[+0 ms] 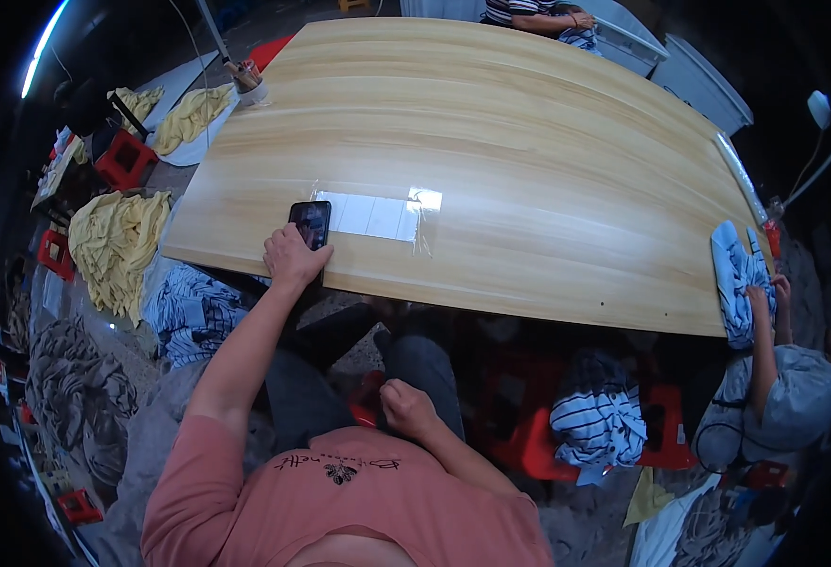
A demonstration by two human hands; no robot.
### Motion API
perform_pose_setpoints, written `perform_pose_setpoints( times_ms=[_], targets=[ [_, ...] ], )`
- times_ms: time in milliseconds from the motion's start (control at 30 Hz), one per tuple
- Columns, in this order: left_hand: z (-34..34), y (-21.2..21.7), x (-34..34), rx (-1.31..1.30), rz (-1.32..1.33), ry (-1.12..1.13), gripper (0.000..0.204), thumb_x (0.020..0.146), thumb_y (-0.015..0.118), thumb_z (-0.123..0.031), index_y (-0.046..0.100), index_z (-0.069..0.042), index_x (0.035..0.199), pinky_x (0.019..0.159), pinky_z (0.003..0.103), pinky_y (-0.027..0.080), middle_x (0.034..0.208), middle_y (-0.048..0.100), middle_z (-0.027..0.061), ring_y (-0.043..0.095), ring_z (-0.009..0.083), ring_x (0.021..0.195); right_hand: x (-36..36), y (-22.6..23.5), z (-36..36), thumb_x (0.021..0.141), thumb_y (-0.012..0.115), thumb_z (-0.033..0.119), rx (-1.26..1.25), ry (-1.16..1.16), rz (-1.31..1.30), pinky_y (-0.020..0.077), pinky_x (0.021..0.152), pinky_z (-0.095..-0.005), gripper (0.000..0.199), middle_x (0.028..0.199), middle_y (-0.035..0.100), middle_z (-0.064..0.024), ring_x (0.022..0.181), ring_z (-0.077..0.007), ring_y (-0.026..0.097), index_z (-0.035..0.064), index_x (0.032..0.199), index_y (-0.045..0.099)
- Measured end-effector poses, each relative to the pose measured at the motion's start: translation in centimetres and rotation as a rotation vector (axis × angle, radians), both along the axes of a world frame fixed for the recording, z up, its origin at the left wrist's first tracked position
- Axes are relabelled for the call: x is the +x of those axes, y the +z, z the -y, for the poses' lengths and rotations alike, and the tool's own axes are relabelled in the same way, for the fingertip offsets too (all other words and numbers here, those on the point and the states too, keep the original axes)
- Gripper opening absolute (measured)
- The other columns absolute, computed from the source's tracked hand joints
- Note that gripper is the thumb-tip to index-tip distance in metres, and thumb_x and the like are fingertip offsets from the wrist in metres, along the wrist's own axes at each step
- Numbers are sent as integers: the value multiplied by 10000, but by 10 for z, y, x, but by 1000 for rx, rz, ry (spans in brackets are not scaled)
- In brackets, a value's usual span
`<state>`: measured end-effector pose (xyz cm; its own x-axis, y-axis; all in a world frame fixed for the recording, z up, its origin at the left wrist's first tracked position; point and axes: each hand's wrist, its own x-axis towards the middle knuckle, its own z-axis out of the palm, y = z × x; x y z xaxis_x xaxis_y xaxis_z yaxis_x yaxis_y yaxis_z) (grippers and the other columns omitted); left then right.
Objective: Folding and inspecting striped garments on a table.
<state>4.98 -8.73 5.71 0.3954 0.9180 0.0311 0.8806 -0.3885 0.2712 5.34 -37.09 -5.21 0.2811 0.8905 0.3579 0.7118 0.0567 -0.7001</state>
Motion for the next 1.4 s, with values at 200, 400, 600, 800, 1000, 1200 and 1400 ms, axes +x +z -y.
perform_pose_setpoints(
  times_ms=[200,400,600,800,1000,1200,1400],
  targets=[
    [-1,-2,13,74,67,36,575,630,661,-385,462,-10,1017,883,472,362,1048,492,184,427,348,1049,3,5,0,685,569,23,-14,16,13,492,570,-348,150,824,555,-120,701,-284,589,25,832,539],
    [-10,-10,8,133,20,67,558,628,667,-366,456,-17,1007,855,488,387,1041,496,170,450,337,1027,-2,0,-4,664,541,33,26,40,11,479,549,-368,140,756,500,-114,673,-295,556,31,799,502],
    [-8,-7,9,98,92,23,546,617,668,-334,446,-9,997,880,479,361,1053,483,173,426,333,1052,-1,-2,0,683,566,18,-7,26,57,485,548,-347,132,782,534,-99,675,-277,575,32,810,532],
    [-15,-5,9,62,64,26,544,621,669,-322,445,-7,1003,879,476,365,1064,484,172,428,330,1053,-1,-2,-3,685,566,21,-8,31,65,482,543,-348,129,779,534,-98,669,-276,573,31,809,532],
    [-16,-3,7,63,47,17,538,642,674,-328,442,-11,1011,877,475,368,1070,488,169,427,325,1064,-1,-2,-4,677,558,23,-12,18,66,482,540,-351,118,761,521,-103,665,-280,567,31,785,511],
    [-13,0,9,57,79,28,543,651,677,-355,443,-15,1004,871,476,369,1066,493,168,426,323,1070,-3,-5,-3,680,571,22,-23,18,87,484,541,-336,133,788,535,-95,671,-269,574,35,807,533],
    [-13,-8,10,72,65,8,548,649,676,-356,443,-9,1003,873,480,369,1065,498,179,430,334,1063,-2,-5,4,677,577,22,-42,8,89,484,541,-335,132,783,534,-93,669,-268,573,37,798,527]
  ],
)
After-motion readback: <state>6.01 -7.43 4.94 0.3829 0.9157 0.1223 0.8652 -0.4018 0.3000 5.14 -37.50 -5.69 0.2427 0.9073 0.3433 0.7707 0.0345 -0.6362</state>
